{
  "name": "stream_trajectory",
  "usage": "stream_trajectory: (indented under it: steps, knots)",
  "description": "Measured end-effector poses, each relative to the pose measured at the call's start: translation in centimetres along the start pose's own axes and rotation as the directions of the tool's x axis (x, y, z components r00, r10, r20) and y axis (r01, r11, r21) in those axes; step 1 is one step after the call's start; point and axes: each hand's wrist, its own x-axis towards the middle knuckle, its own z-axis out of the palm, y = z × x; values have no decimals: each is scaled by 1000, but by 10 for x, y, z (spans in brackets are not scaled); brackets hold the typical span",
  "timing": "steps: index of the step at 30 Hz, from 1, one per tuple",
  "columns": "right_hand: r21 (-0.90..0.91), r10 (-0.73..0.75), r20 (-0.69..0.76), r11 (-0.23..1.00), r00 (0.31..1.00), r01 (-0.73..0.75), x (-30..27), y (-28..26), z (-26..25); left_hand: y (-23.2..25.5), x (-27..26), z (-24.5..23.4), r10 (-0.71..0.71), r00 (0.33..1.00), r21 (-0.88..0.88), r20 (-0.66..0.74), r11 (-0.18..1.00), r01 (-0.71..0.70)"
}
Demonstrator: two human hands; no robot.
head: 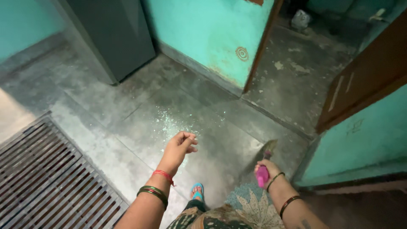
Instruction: The person sweeps a tiled floor with a broom, gathering scattered debris and a crumpled paper into a small pile near a drain grate. The person briefly picks up a cloth from the grate and places it aside before continuing to sweep the remaining debris.
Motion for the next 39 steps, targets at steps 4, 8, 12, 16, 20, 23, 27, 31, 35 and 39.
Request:
stream_trajectory:
  steps: [4, 8, 12, 16, 20, 23, 27, 31, 35, 39]
  knots:
    - [-202, 121, -21, 972, 992, -123, 9, -4, 15, 8, 34, 0, 33, 999, 15, 42, 999, -34]
    - [-265, 344, 15, 906, 939, -328, 19, -16, 37, 24, 72, -2, 30, 995, 19, 99, 999, -32]
    - [-249, 393, 145, 903, 908, -351, 29, -41, 58, 36, 100, -8, -1, 992, 53, 126, 999, -6]
    - [-207, 141, 39, 970, 989, -130, 34, -45, 70, 47, 133, -15, 4, 988, 60, 153, 998, -14]
    - [-247, 4, -134, 968, 991, -37, 32, -57, 77, 50, 153, -19, 4, 984, 41, 179, 999, -11]
    - [-68, -66, -192, 996, 979, 54, 45, -60, 94, 51, 164, -25, -19, 982, 51, 188, 999, 10]
    - [-157, 49, -260, 983, 964, -92, 50, -50, 110, 53, 179, -39, -18, 981, 69, 192, 998, 5]
    - [-148, 248, 13, 958, 969, -244, 69, -53, 118, 57, 192, -46, -49, 979, 79, 200, 996, 33]
    - [-101, 357, 158, 933, 921, -345, 58, -85, 124, 56, 204, -42, -38, 975, 54, 218, 998, 27]
    - [-183, 264, 28, 949, 964, -255, 68, -94, 122, 58, 213, -34, -15, 973, 41, 229, 999, 5]
